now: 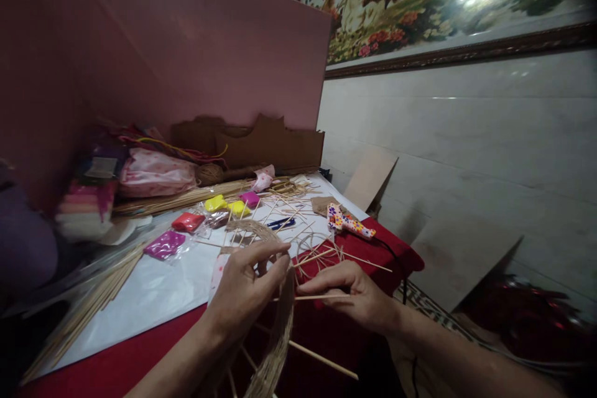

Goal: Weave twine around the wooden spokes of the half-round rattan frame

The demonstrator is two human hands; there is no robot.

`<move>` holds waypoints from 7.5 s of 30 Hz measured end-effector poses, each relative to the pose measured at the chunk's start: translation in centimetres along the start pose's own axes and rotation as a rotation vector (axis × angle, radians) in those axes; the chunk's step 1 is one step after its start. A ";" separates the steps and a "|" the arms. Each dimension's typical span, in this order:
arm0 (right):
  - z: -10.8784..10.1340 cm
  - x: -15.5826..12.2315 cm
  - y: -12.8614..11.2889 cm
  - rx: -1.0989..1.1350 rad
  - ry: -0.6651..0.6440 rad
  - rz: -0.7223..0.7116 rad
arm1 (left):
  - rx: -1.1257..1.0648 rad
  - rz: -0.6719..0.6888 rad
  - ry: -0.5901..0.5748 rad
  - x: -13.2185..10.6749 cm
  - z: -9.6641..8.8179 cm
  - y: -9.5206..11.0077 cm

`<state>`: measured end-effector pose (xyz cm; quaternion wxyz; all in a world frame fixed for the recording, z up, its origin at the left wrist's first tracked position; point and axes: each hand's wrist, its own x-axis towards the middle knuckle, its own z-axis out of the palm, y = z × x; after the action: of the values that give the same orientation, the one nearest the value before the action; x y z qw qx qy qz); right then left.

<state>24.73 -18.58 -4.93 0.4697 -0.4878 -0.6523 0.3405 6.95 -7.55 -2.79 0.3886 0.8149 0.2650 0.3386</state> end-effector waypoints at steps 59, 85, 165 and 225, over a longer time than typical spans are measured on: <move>0.9 0.2 -6.7 -0.911 -0.356 -0.142 | 0.322 0.149 0.152 0.3 0.1 -1.0; 2.4 -3.5 -3.6 -0.407 -0.129 0.058 | 0.164 0.108 0.303 0.8 -0.1 -0.9; 3.6 -5.2 -4.6 -1.041 0.025 -0.410 | 0.575 -0.152 0.301 1.4 -0.1 -1.9; 5.8 -5.9 2.7 -0.773 0.100 -0.278 | 0.550 0.652 0.357 -8.8 4.2 -2.9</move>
<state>20.57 -23.38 -10.92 0.3247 -0.5513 -0.7682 -0.0203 4.04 -13.96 -10.20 -0.0204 0.8575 0.1374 0.4953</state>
